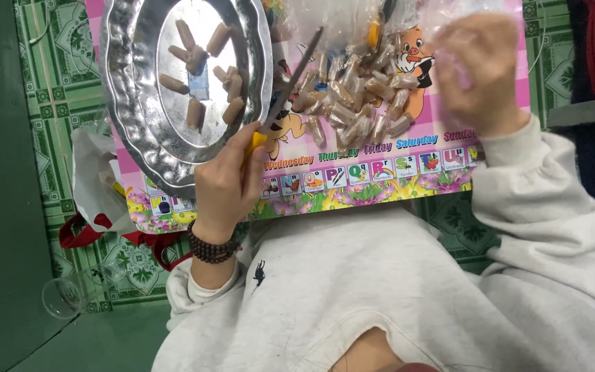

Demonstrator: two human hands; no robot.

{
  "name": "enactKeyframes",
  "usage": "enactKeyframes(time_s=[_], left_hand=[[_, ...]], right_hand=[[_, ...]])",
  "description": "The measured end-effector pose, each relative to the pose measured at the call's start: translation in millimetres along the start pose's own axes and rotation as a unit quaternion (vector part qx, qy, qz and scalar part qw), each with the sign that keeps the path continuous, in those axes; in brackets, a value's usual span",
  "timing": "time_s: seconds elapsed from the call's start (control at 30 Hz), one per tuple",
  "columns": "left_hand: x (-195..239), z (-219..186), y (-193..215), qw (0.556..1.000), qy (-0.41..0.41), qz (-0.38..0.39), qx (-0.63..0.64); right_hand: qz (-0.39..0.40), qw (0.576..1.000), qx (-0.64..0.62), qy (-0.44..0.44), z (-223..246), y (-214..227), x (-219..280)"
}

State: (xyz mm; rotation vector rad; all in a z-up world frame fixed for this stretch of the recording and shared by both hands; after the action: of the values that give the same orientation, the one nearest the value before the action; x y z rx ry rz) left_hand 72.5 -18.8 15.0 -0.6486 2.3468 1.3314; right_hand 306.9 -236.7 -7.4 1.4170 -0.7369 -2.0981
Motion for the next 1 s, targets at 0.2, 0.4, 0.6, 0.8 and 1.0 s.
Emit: enactKeyframes(time_s=[0.2, 0.4, 0.6, 0.8, 1.0], left_hand=[[-2, 0, 2, 1.000, 0.000, -0.002, -0.005], [-20, -6, 1, 0.988, 0.061, -0.002, 0.142], [-78, -28, -27, 0.986, -0.012, 0.004, 0.164], [-90, -15, -44, 0.973, 0.004, -0.055, 0.226], [-79, -5, -66, 0.944, 0.049, -0.002, 0.326]], right_hand=[[0.119, 0.987, 0.109, 0.004, 9, -20, 12], [0.089, 0.994, -0.059, -0.033, 19, -5, -8], [0.065, 0.986, -0.134, 0.078, 59, -31, -55], [-0.001, 0.954, -0.294, -0.055, 61, -47, -56], [0.039, 0.895, -0.410, -0.174, 45, -63, -35]])
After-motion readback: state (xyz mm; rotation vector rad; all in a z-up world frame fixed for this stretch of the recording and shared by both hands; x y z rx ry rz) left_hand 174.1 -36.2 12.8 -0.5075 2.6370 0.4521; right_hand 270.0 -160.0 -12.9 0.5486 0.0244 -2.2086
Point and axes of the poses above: each hand's wrist, its own x-axis away from the middle knuckle, its own y-axis out of the back of the hand, z = x × y, the point moved 5 cm from there along -x, towards the middle knuckle, and after that the axes turned 4 degrees about -y, right-handed, at the moved point
